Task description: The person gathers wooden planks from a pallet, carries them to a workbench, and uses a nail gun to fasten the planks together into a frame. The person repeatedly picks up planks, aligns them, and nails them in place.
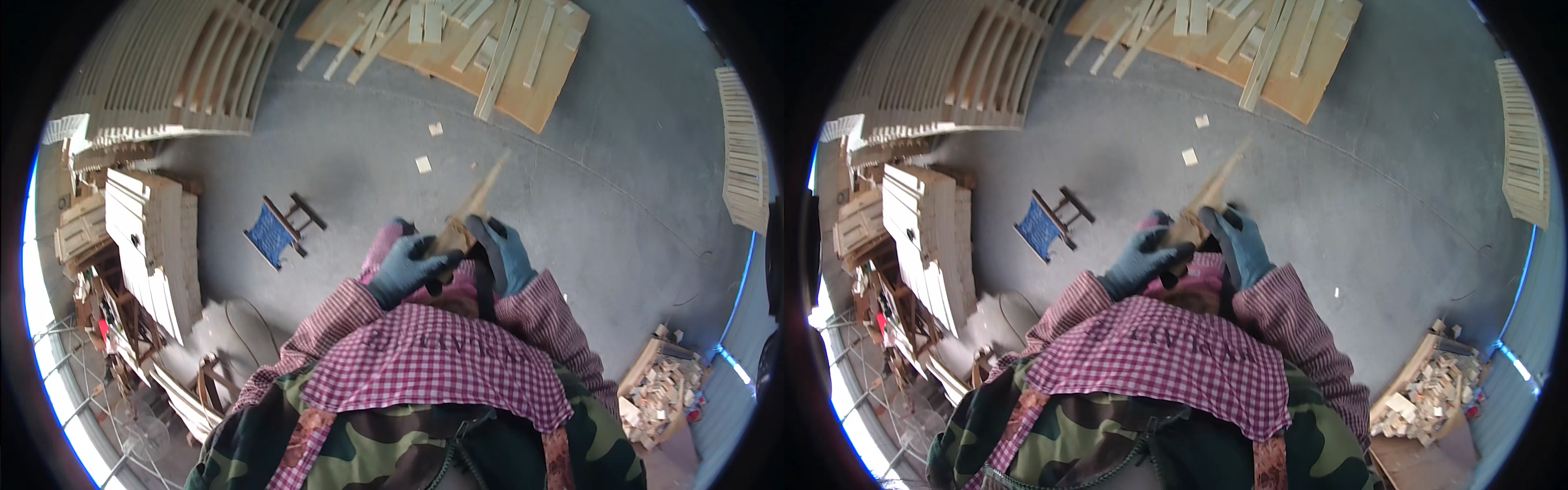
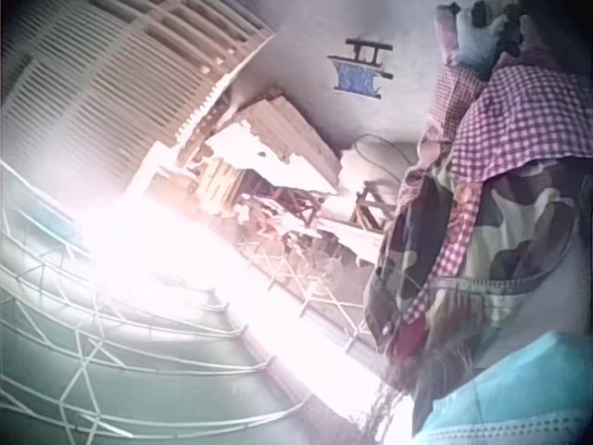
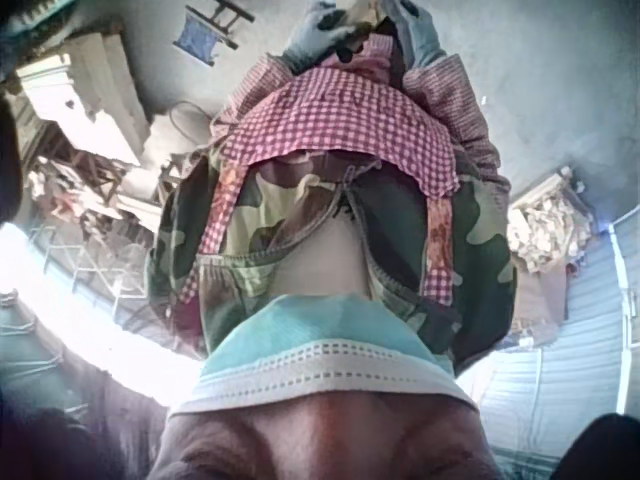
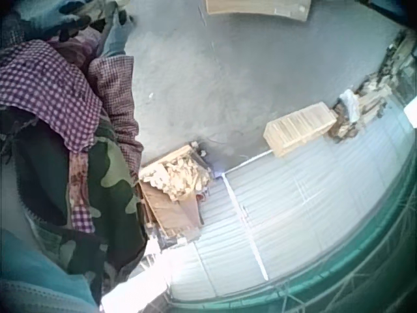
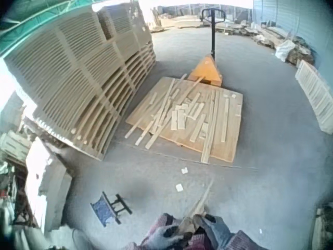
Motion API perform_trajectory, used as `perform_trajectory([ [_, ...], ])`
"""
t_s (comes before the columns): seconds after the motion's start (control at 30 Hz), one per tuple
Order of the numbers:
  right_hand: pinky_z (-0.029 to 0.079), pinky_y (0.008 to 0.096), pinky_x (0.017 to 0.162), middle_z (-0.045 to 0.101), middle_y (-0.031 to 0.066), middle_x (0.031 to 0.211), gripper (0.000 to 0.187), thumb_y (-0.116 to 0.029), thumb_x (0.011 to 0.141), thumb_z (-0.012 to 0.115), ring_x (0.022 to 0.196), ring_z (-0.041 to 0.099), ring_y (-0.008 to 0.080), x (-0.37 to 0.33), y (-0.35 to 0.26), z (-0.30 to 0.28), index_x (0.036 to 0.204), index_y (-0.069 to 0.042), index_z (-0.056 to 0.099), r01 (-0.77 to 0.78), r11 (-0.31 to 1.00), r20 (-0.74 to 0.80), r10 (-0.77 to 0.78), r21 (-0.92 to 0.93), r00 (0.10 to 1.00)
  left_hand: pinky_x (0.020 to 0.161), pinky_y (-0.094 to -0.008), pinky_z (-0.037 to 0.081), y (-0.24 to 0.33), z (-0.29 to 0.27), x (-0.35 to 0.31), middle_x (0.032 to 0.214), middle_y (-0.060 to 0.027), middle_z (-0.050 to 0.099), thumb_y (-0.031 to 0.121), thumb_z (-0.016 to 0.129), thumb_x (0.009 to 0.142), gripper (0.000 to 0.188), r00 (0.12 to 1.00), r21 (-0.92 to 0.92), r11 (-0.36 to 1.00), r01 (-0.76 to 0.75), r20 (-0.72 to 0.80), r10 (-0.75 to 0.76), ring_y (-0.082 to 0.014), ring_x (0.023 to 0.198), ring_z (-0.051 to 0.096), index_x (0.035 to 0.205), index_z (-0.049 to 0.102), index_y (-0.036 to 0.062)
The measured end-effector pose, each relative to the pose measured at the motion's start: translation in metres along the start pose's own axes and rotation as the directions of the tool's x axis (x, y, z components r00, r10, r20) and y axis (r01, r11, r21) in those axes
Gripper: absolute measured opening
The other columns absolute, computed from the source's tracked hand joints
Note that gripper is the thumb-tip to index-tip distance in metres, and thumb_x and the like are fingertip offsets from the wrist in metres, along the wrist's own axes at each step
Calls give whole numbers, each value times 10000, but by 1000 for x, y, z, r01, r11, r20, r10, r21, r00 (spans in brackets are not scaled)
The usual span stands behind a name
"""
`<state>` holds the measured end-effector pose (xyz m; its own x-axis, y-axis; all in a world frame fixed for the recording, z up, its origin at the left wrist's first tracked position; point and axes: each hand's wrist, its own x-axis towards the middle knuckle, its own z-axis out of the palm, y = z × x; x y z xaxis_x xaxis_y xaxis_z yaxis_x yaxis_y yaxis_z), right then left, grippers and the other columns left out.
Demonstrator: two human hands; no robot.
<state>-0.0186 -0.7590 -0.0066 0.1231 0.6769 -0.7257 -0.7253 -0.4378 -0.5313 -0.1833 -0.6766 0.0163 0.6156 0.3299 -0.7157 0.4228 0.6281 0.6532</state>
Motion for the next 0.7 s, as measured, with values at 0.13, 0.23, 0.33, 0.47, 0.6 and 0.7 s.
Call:
perform_trajectory([
  [0.13, 502, 315, 713, 615, 72, 894, 355, -255, 842, 650, 796, 601, 191, 33, -50, 32, 1066, 8, 568, -207, 960, -44, 219, 190, 975, 601, -239, 515, 33, -18, 22, 818, -102, 633, 227, 700, 808, 398, 998, -106, 993, -59, -41, 54, -142, 694, 619, 1053, 565, -57],
  [0.23, 507, 338, 713, 619, 78, 891, 378, -261, 837, 656, 793, 605, 207, 79, -63, 48, 1085, 8, 561, -276, 942, 9, 280, 192, 960, 648, -237, 501, 50, -48, 39, 809, -89, 637, 216, 695, 814, 372, 991, -76, 989, -128, -61, 123, -136, 717, 618, 1035, 567, -54],
  [0.33, 508, 328, 712, 615, 67, 882, 333, -245, 840, 657, 801, 605, 198, 115, -79, 79, 1044, 7, 579, -217, 970, -12, 220, 108, 975, 657, -242, 496, 74, -82, 50, 795, -85, 641, 177, 693, 811, 322, 964, 53, 967, -250, -82, 253, -119, 727, 621, 1011, 574, -46],
  [0.47, 436, 250, 677, 593, 27, 857, 309, -251, 839, 668, 746, 554, 139, 182, -71, 104, 1014, -5, 602, -173, 983, -50, 170, -63, 984, 652, -259, 494, 98, -144, 69, 809, -103, 641, 180, 683, 818, 303, 924, 243, 906, -347, -80, 375, -117, 720, 615, 1010, 581, -31],
  [0.6, 402, 221, 663, 571, -14, 820, 253, -213, 837, 670, 721, 510, 92, 230, -100, 187, 989, -17, 620, -266, 963, -138, 260, -30, 956, 677, -261, 523, 140, -209, 81, 831, -95, 672, 131, 670, 815, 290, 971, 48, 982, -182, -148, 187, -130, 751, 641, 1037, 595, -39],
  [0.7, 448, 207, 714, 606, 8, 891, 197, -121, 871, 608, 796, 550, 91, 265, -106, 221, 1022, 4, 602, -145, 975, -50, 139, -167, 989, 737, -268, 520, 175, -261, 92, 876, -103, 665, 168, 624, 853, 305, 997, 24, 1000, -4, -83, 5, -146, 792, 643, 1062, 574, -49],
])
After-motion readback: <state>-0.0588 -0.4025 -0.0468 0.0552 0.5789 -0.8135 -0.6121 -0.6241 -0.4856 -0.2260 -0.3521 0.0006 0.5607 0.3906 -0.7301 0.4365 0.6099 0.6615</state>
